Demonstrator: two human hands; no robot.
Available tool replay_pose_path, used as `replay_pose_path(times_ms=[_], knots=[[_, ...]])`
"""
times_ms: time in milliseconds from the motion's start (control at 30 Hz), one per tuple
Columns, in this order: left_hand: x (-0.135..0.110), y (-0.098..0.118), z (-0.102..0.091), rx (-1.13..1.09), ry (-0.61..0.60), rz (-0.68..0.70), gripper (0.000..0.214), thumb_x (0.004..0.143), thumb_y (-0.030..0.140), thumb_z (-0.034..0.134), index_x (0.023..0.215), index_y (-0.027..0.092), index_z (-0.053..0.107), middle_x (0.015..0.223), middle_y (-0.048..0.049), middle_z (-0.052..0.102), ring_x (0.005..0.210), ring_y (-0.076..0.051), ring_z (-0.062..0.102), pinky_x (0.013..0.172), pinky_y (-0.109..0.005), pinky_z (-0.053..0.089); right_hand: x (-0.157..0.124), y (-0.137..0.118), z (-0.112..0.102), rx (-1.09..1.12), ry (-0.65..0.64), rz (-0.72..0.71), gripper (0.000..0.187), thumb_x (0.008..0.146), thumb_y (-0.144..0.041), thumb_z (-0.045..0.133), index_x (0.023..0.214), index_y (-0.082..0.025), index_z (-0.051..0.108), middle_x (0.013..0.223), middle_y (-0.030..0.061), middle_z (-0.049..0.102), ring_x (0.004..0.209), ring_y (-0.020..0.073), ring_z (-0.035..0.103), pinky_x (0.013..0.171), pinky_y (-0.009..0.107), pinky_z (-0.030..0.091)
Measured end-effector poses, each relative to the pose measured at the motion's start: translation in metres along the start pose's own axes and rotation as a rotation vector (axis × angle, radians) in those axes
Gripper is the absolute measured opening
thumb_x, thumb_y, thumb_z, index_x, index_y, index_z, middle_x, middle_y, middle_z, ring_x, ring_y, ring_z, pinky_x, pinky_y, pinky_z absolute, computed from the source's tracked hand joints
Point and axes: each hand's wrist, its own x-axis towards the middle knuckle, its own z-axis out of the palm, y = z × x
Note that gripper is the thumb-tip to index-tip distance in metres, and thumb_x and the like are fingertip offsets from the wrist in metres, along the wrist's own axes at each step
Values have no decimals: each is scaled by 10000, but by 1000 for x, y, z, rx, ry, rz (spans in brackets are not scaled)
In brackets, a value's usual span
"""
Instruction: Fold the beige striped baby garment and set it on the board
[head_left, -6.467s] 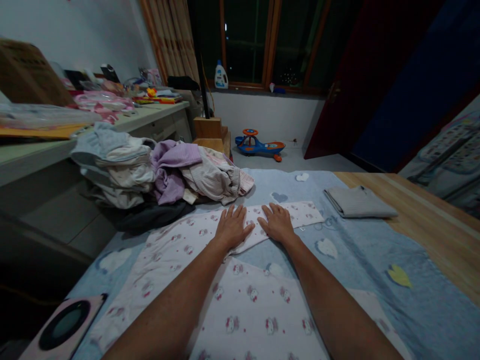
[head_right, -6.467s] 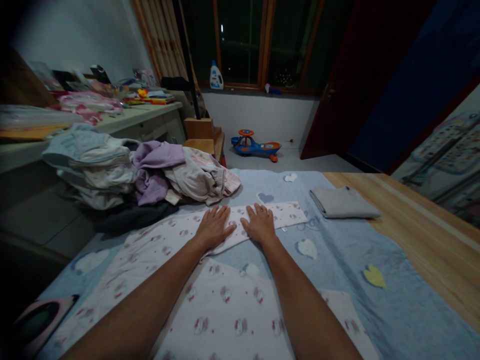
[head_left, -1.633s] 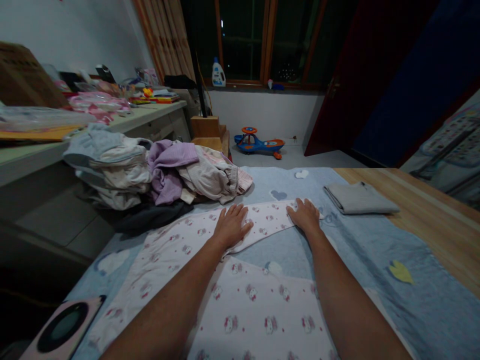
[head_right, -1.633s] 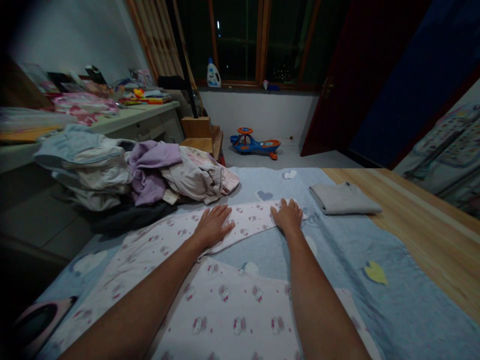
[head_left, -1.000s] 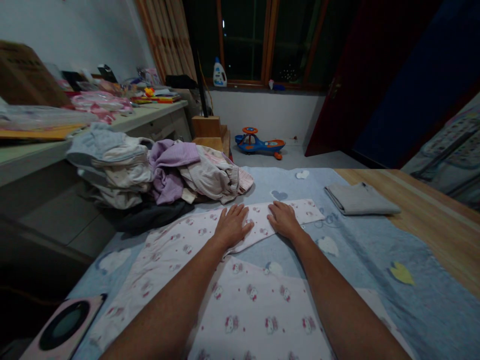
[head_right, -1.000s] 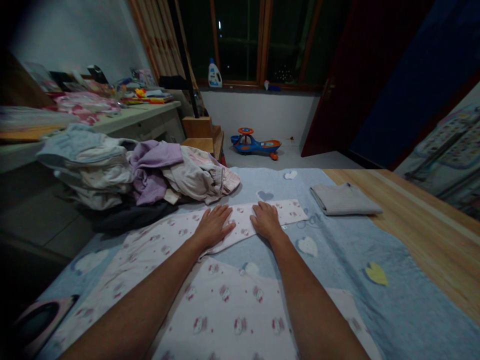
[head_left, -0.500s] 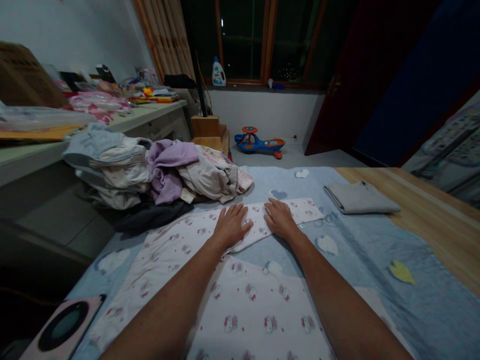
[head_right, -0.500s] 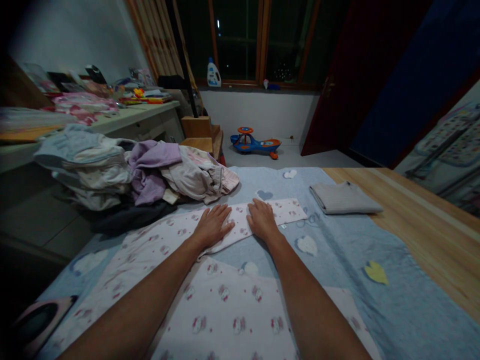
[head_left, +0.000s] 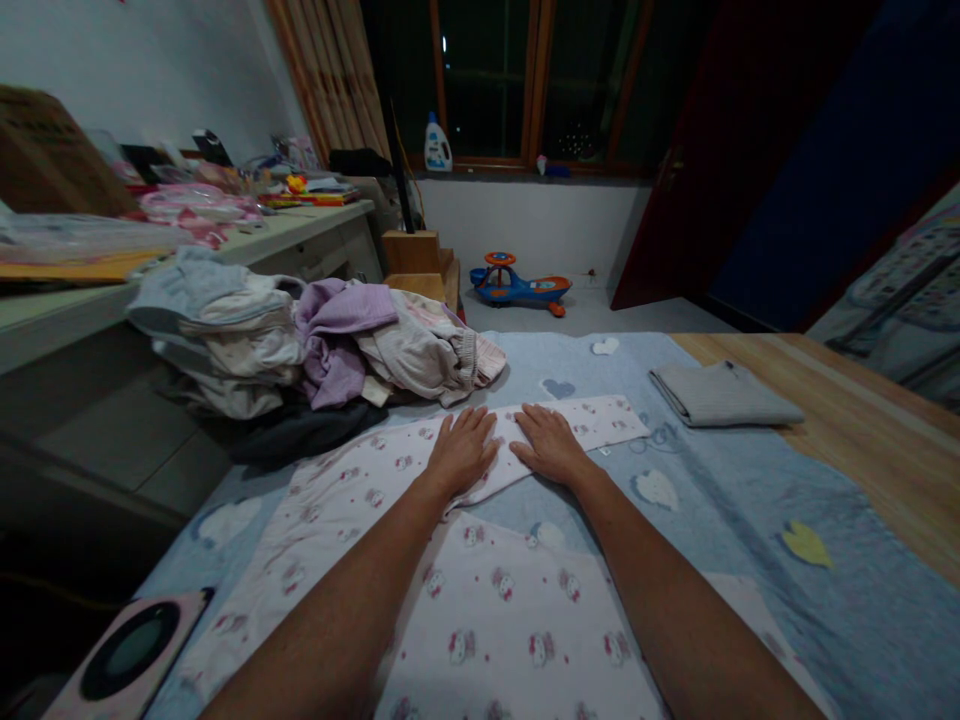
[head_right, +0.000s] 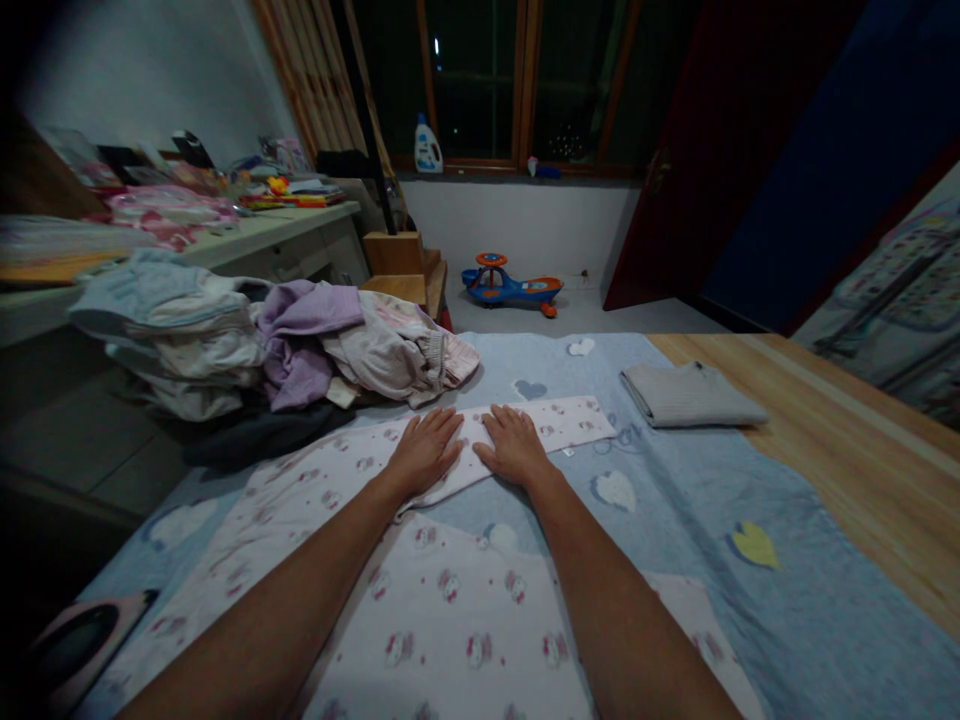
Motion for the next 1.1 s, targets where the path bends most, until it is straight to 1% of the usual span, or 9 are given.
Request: replay_pose_path(times_ms=[167, 333, 433, 533, 633, 733, 833, 967, 1100], knots=[[0, -2, 0, -11, 30, 9, 471, 976, 282, 387, 1436, 221, 466, 1574, -93, 404, 1451, -272, 339, 1174, -537, 270, -1, -7, -4, 24, 12, 0, 580, 946, -415, 520, 1458, -151, 455, 1600, 173, 317, 1484, 335, 244, 1187, 545, 162], [0, -2, 0, -17, 67, 19, 438, 966, 256, 407, 1391, 228, 509, 1538, -95, 445, 1427, -263, 372, 1163, -511, 297, -1, -14, -3, 69, -5, -77, 536, 951, -340, 502, 1449, -147, 461, 1578, 168, 365, 1466, 301, 304, 1193, 541, 167], [1, -2, 0, -24, 79, 18, 432, 955, 236, 423, 1374, 225, 524, 1523, -101, 459, 1415, -260, 385, 1156, -500, 310, 0, -12, 0, 75, -16, -78, 532, 962, -361, 487, 1459, -176, 456, 1589, 149, 353, 1472, 296, 296, 1190, 549, 172], [1, -3, 1, -32, 102, 37, 428, 934, 200, 441, 1348, 211, 548, 1495, -115, 484, 1400, -261, 398, 1154, -490, 316, 1, -9, 3, 65, -17, -80, 549, 968, -395, 479, 1478, -193, 436, 1604, 131, 330, 1484, 299, 270, 1197, 561, 140], [2, -4, 1, -22, 141, 46, 430, 907, 175, 465, 1323, 193, 571, 1456, -120, 512, 1352, -257, 437, 1148, -446, 329, 1, -7, 4, 57, -18, -79, 557, 976, -408, 464, 1487, -190, 423, 1612, 125, 314, 1491, 304, 254, 1201, 568, 121], [1, -4, 1, 2, 175, 10, 400, 901, 206, 491, 1285, 188, 601, 1360, -110, 575, 1238, -264, 501, 1091, -413, 384, 1, -8, 4, 51, -17, -73, 564, 978, -405, 462, 1490, -172, 416, 1613, 133, 310, 1491, 319, 247, 1199, 584, 114], [-2, -3, -1, 33, 179, -51, 364, 913, 265, 501, 1254, 211, 617, 1271, -96, 610, 1146, -277, 523, 1007, -418, 432, 1, -12, 2, 51, -7, -70, 542, 967, -374, 482, 1466, -168, 445, 1595, 146, 342, 1485, 329, 257, 1191, 600, 121], [-4, -3, -2, 53, 168, -75, 352, 935, 317, 488, 1258, 247, 608, 1268, -82, 603, 1136, -278, 518, 977, -419, 436, -1, -19, -1, 97, 2, -132, 492, 945, -290, 495, 1420, -163, 494, 1551, 150, 416, 1463, 278, 317, 1198, 536, 173], [-5, -3, -2, 67, 173, -68, 354, 949, 337, 469, 1264, 249, 604, 1273, -78, 605, 1124, -279, 520, 965, -421, 438, -2, -22, 0, 118, -21, -169, 522, 956, -363, 493, 1443, -175, 476, 1569, 147, 389, 1463, 269, 317, 1193, 516, 202]])
